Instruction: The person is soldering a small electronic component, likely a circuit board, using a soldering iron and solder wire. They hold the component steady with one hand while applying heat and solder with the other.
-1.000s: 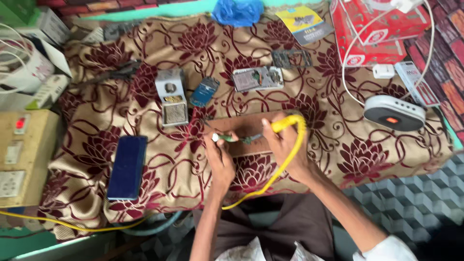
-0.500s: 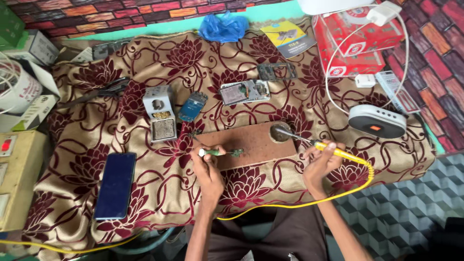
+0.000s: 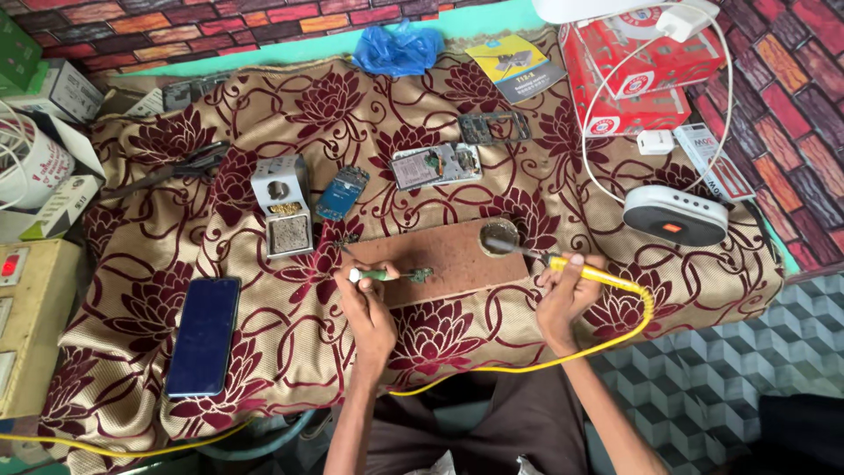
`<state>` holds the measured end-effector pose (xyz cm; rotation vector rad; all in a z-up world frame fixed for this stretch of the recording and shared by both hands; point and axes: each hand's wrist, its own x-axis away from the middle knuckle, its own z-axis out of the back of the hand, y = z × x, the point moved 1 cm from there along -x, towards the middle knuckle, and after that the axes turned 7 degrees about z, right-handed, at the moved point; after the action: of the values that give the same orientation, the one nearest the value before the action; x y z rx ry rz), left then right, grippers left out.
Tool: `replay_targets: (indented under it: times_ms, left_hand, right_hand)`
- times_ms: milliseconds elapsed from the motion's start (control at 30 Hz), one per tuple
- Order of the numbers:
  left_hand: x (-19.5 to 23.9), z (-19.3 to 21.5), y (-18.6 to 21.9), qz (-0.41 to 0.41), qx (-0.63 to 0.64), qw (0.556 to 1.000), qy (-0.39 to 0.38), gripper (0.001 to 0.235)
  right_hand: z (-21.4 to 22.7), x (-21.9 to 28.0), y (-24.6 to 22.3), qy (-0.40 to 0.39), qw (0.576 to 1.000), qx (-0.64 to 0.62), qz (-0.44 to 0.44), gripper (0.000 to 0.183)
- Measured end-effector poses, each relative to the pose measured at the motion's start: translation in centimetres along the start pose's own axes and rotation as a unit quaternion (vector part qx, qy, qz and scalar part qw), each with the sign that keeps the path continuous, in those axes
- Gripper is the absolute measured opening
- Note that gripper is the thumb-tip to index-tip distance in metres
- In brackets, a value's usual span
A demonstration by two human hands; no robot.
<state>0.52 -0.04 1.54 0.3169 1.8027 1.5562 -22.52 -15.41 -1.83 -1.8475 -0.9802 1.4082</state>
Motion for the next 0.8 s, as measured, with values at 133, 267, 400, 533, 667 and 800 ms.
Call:
replay_targets:
  times_ms: [133,267,400,533,667,800]
  left_hand:
    - [-0.4,-0.1,-0.3,-0.012,-0.012,1.000,0.003,0.018]
    - [-0.2,-0.2,-0.5,-0.009,-0.009,1.000,0.011,0.019]
    - [-0.2,-0.4,-0.3,-0.033,0.055,0.998,0.002,0.018]
    - [-0.5,-0.2,-0.2,-0.007,0.013,1.000,0.000,0.014]
    - [0.0,0.1,0.0,0.001,0.020,1.000,-0.010,0.013]
    - [-0.5,0.1,0.2,-0.010,0.021,1.000,-0.011,0.012]
  right_hand:
    - [0.0,-1.1,-0.2,0.037,0.990,-0.136,-0.016,0.027]
    - [0.0,0.0,-1.3,0.007,0.991,-0.129,-0.018,0.022]
    - [-1.4,2.3,-2.3,-0.095,0.992,-0.080,-0.025,0.019]
    - [-3.3,3.5,-1.6,-0.144,0.986,-0.088,-0.014,0.019]
    - [-3.5,4.8,-1.0,-0.136,0.987,-0.075,-0.046,0.017]
    - [-3.5,4.7,-0.7,-0.146,0.986,-0.070,-0.034,0.015]
